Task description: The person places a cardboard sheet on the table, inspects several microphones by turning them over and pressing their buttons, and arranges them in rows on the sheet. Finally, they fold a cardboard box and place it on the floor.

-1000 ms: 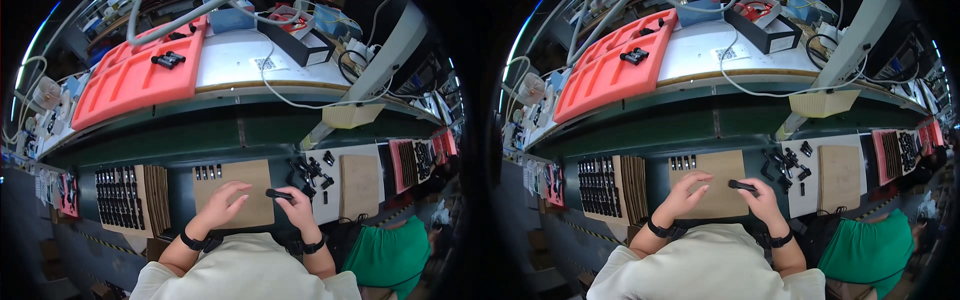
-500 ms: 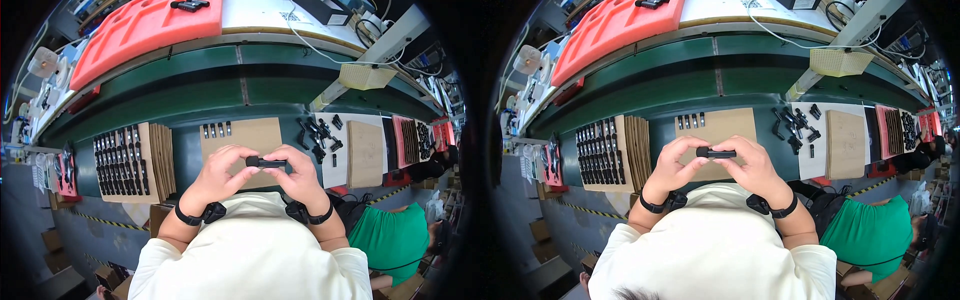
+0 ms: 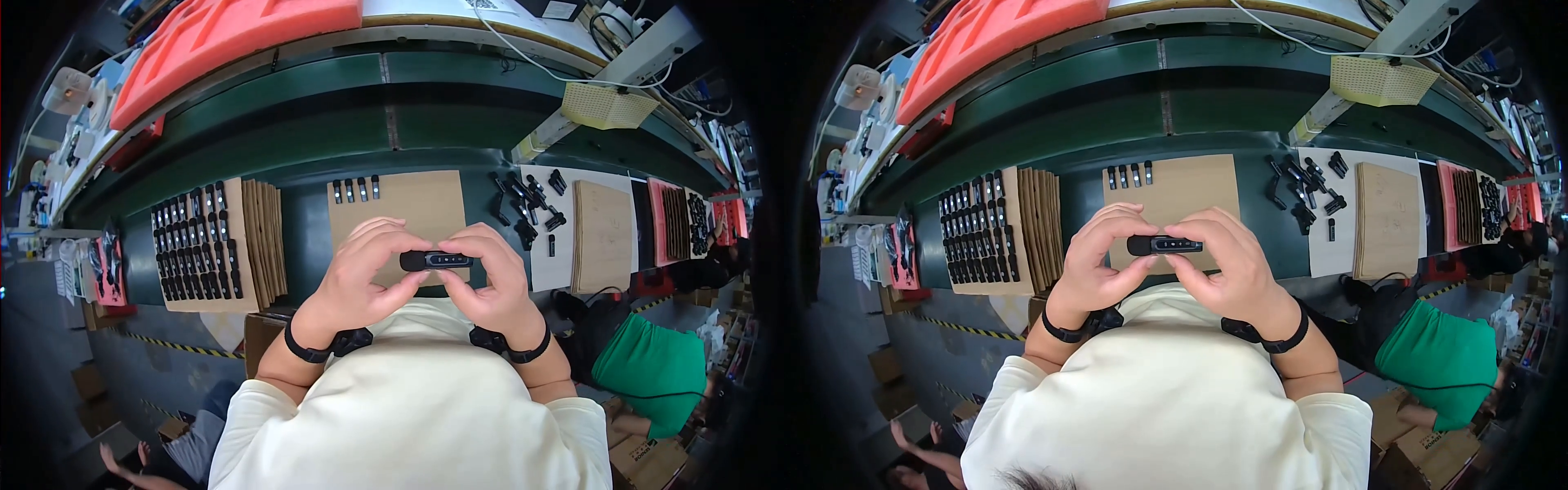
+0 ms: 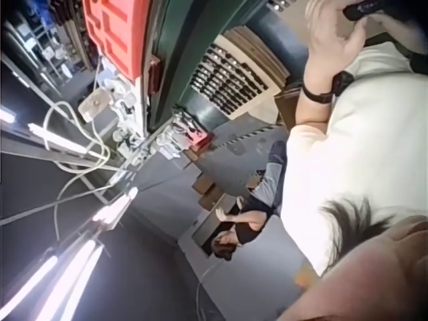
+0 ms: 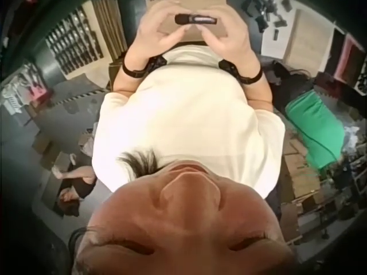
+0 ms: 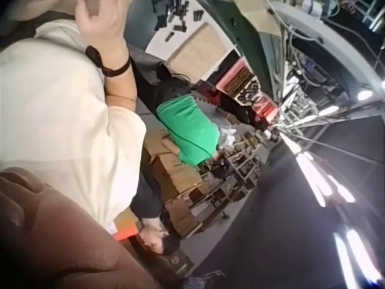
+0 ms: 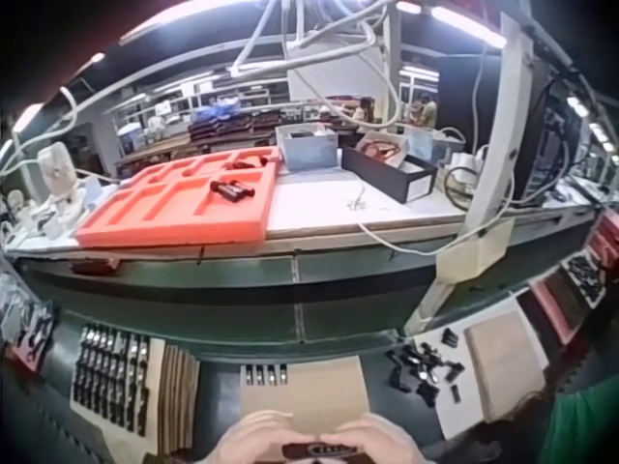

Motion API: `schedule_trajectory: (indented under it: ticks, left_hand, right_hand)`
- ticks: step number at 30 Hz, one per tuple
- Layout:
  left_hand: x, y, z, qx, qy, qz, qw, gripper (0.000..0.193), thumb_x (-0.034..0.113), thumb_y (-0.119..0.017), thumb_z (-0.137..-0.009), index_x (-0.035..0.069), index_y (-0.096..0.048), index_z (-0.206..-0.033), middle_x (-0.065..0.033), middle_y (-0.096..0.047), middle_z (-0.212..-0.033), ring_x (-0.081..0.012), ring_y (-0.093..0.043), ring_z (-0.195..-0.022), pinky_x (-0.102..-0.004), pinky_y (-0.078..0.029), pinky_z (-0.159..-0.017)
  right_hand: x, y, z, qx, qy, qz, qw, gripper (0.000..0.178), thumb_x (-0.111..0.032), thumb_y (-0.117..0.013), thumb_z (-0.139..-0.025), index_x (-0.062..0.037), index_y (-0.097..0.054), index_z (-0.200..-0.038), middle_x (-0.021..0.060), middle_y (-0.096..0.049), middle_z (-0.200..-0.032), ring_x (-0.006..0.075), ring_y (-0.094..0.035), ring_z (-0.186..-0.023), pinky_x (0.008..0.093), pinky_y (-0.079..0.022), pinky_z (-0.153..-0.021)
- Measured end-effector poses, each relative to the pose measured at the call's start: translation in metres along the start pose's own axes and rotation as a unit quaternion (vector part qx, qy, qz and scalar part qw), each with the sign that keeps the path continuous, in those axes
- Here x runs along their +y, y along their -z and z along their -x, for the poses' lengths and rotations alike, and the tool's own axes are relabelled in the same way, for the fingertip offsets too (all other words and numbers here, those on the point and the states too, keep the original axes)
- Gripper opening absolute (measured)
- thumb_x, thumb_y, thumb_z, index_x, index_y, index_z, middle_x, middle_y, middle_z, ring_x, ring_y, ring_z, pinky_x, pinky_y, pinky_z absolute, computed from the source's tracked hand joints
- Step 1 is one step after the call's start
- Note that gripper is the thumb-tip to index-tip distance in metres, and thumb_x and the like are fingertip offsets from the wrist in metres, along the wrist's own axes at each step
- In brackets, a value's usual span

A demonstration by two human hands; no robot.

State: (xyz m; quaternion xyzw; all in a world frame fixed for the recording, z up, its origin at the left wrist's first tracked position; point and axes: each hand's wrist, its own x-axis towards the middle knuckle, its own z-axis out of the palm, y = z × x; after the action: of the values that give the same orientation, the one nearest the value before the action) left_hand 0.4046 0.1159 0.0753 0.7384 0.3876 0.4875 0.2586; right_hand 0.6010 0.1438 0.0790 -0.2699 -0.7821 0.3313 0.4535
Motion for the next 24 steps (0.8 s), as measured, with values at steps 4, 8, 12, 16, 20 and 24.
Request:
schedule_trajectory:
  ticks: [4, 8, 12, 16, 20, 24]
  left_hand:
    - [0.003, 0.000, 0.002, -0.008, -0.008, -0.010, 1.000, 0.031, 0.002, -0.071, -0.069, 0.000, -0.064, -0.098, -0.0105, -0.065, -0.087, -0.0255, -0.063, -0.082, -0.0469, -0.045, -0.094]
    - [0.003, -0.001, 0.002, -0.010, -0.008, -0.011, 1.000, 0.030, 0.002, -0.071, -0.069, 0.000, -0.064, -0.098, -0.0101, -0.065, -0.087, -0.0248, -0.063, -0.081, -0.0471, -0.045, -0.094]
    - [0.004, -0.003, 0.002, -0.009, -0.006, -0.007, 1.000, 0.030, 0.002, -0.071, -0.069, 0.000, -0.064, -0.098, -0.0099, -0.065, -0.087, -0.0247, -0.063, -0.080, -0.0473, -0.045, -0.094]
    - [0.002, -0.004, 0.002, -0.005, 0.000, -0.001, 1.000, 0.029, 0.003, -0.071, -0.070, 0.000, -0.063, -0.098, -0.0099, -0.065, -0.088, -0.0248, -0.063, -0.081, -0.0475, -0.045, -0.094]
    - [0.003, -0.005, 0.000, -0.007, 0.010, -0.010, 1.000, 0.029, 0.005, -0.072, -0.071, 0.000, -0.062, -0.098, -0.0101, -0.065, -0.088, -0.0251, -0.063, -0.082, -0.0476, -0.044, -0.094]
    - [-0.001, -0.005, -0.002, -0.007, 0.003, -0.011, 1.000, 0.027, 0.007, -0.073, -0.073, 0.001, -0.062, -0.097, -0.0103, -0.065, -0.089, -0.0261, -0.062, -0.083, -0.0470, -0.044, -0.094]
  right_hand:
    - [-0.002, 0.003, 0.000, -0.004, 0.012, -0.005, 1.000, 0.035, 0.006, -0.072, -0.067, 0.0001, -0.060, -0.099, 0.0132, -0.063, -0.087, 0.0283, -0.061, -0.075, 0.0339, -0.049, -0.065]
    - [0.000, 0.004, -0.001, -0.015, 0.025, -0.009, 1.000, 0.035, 0.006, -0.072, -0.067, 0.0001, -0.061, -0.099, 0.0130, -0.063, -0.087, 0.0277, -0.061, -0.074, 0.0335, -0.048, -0.064]
    - [0.001, 0.005, -0.002, -0.013, 0.032, -0.009, 0.999, 0.035, 0.006, -0.072, -0.066, 0.0002, -0.061, -0.099, 0.0128, -0.063, -0.087, 0.0271, -0.061, -0.073, 0.0331, -0.048, -0.063]
    - [0.004, 0.005, 0.000, -0.018, 0.032, -0.012, 0.999, 0.036, 0.009, -0.071, -0.065, 0.0016, -0.061, -0.099, 0.0143, -0.064, -0.087, 0.0261, -0.061, -0.075, 0.0320, -0.048, -0.065]
    - [0.007, 0.004, 0.000, -0.019, 0.030, -0.019, 0.999, 0.035, 0.008, -0.071, -0.066, 0.0011, -0.061, -0.098, 0.0141, -0.063, -0.089, 0.0260, -0.061, -0.075, 0.0320, -0.048, -0.065]
    - [0.009, 0.003, 0.001, -0.014, 0.024, -0.037, 0.999, 0.032, 0.009, -0.070, -0.067, 0.0008, -0.060, -0.096, 0.0141, -0.062, -0.092, 0.0243, -0.060, -0.079, 0.0318, -0.048, -0.068]
